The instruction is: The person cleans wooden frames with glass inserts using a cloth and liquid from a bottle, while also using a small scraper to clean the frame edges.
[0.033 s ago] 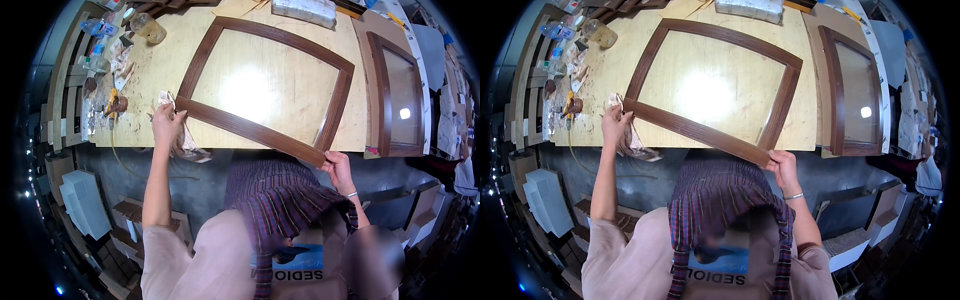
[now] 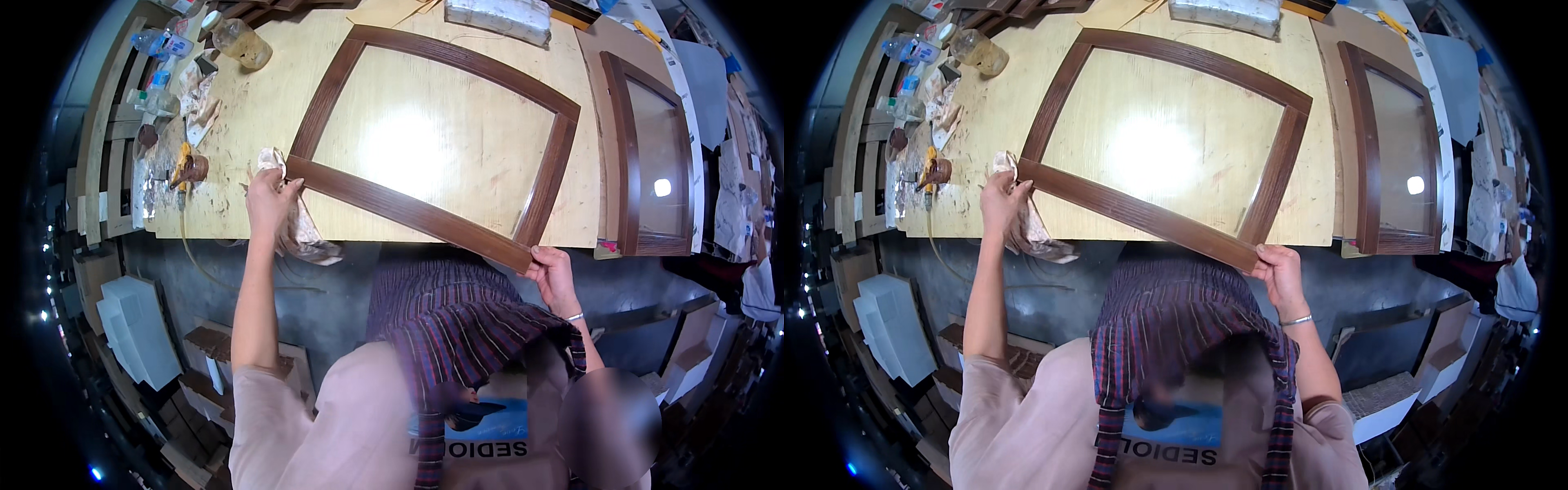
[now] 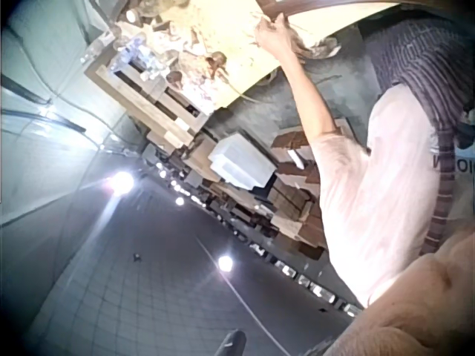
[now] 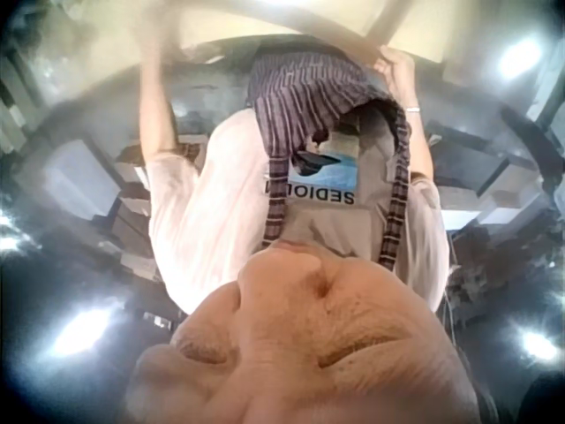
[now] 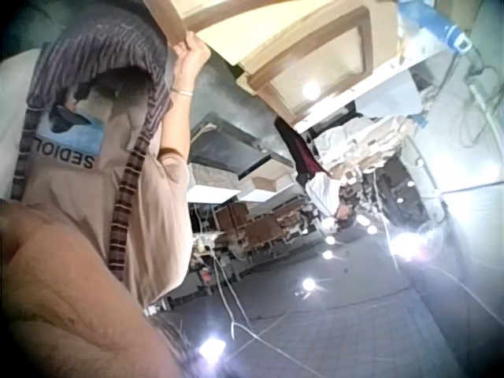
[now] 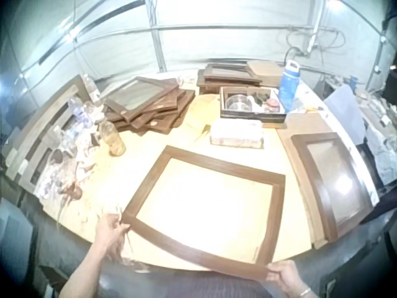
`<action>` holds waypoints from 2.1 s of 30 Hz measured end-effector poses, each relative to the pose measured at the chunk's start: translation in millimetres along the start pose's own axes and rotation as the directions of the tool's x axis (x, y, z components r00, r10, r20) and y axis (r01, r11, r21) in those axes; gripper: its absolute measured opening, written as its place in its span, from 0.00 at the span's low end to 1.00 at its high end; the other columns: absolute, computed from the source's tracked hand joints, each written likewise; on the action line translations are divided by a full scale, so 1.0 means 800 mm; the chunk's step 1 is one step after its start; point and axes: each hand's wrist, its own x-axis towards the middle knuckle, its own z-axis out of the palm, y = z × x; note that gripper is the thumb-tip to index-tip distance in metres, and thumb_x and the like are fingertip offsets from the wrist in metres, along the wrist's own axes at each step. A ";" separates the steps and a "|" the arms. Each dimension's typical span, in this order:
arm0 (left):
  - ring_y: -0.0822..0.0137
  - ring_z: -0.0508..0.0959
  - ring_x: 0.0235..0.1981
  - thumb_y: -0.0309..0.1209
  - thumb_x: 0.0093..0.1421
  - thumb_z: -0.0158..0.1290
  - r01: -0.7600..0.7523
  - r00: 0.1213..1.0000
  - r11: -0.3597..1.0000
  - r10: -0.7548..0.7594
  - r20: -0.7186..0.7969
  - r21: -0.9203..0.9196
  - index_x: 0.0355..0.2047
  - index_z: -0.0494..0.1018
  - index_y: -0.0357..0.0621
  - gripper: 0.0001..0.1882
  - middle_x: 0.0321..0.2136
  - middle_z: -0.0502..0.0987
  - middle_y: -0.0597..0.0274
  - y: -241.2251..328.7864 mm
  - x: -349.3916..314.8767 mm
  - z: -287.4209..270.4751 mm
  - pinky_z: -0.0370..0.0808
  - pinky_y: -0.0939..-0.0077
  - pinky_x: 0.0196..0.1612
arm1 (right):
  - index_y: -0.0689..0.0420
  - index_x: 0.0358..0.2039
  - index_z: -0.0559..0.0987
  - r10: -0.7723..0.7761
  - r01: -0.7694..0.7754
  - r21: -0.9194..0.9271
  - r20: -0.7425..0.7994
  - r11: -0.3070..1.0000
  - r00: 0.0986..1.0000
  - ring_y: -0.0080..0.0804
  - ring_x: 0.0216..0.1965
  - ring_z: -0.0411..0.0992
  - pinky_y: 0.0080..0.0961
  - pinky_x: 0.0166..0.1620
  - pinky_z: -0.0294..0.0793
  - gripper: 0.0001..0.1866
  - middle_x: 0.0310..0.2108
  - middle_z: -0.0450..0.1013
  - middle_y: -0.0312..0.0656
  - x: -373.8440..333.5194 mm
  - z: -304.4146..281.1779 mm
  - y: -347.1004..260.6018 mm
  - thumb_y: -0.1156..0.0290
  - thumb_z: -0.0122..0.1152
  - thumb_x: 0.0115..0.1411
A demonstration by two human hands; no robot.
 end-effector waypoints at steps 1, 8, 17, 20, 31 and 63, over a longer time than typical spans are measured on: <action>0.49 0.79 0.39 0.36 0.49 0.66 0.064 0.997 0.998 -0.064 0.049 0.011 0.37 0.79 0.32 0.20 0.39 0.79 0.46 0.006 0.009 -0.006 0.75 0.60 0.44 | 0.70 0.31 0.76 0.005 -0.005 0.005 -0.007 1.000 1.000 0.36 0.26 0.79 0.33 0.31 0.83 0.08 0.27 0.76 0.50 0.001 -0.002 0.000 0.75 0.57 0.61; 0.50 0.82 0.32 0.38 0.45 0.69 0.136 0.973 0.985 -0.152 0.174 0.104 0.31 0.80 0.33 0.20 0.28 0.81 0.44 0.005 0.032 -0.013 0.77 0.61 0.37 | 0.69 0.31 0.75 0.030 -0.030 0.008 0.046 1.000 0.999 0.41 0.29 0.80 0.36 0.33 0.84 0.09 0.30 0.77 0.54 0.013 -0.021 0.011 0.74 0.56 0.62; 0.50 0.82 0.32 0.38 0.43 0.70 0.122 0.945 0.973 -0.175 0.275 0.198 0.31 0.80 0.34 0.21 0.27 0.81 0.45 0.019 0.044 -0.025 0.77 0.61 0.38 | 0.66 0.27 0.76 0.045 -0.044 0.059 -0.032 0.997 0.998 0.23 0.20 0.69 0.22 0.25 0.76 0.05 0.22 0.72 0.40 0.012 -0.016 0.008 0.77 0.60 0.58; 0.49 0.82 0.32 0.38 0.43 0.70 0.124 0.942 0.972 -0.179 0.283 0.200 0.32 0.81 0.35 0.20 0.27 0.81 0.44 0.024 0.044 -0.026 0.77 0.61 0.39 | 0.66 0.27 0.76 0.057 -0.055 0.054 -0.040 0.997 0.998 0.23 0.20 0.70 0.23 0.26 0.78 0.05 0.22 0.72 0.40 0.008 -0.008 0.003 0.77 0.60 0.58; 0.42 0.75 0.43 0.22 0.52 0.55 -0.360 0.928 0.895 0.374 0.001 -0.264 0.43 0.73 0.32 0.16 0.42 0.72 0.39 0.179 -0.099 0.048 0.73 0.53 0.47 | 0.66 0.35 0.77 0.071 -0.074 -0.081 -0.044 0.994 0.997 0.32 0.24 0.78 0.28 0.27 0.80 0.17 0.28 0.78 0.49 0.003 -0.004 -0.003 0.61 0.53 0.66; 0.53 0.75 0.53 0.47 0.68 0.44 0.695 0.604 -0.494 0.006 0.797 -0.523 0.57 0.65 0.36 0.27 0.53 0.73 0.49 0.169 -0.108 0.012 0.70 0.54 0.58 | 0.71 0.44 0.76 -0.127 0.133 -0.025 0.153 0.991 0.980 0.26 0.43 0.75 0.22 0.49 0.72 0.19 0.42 0.77 0.46 -0.058 0.078 -0.114 0.64 0.49 0.69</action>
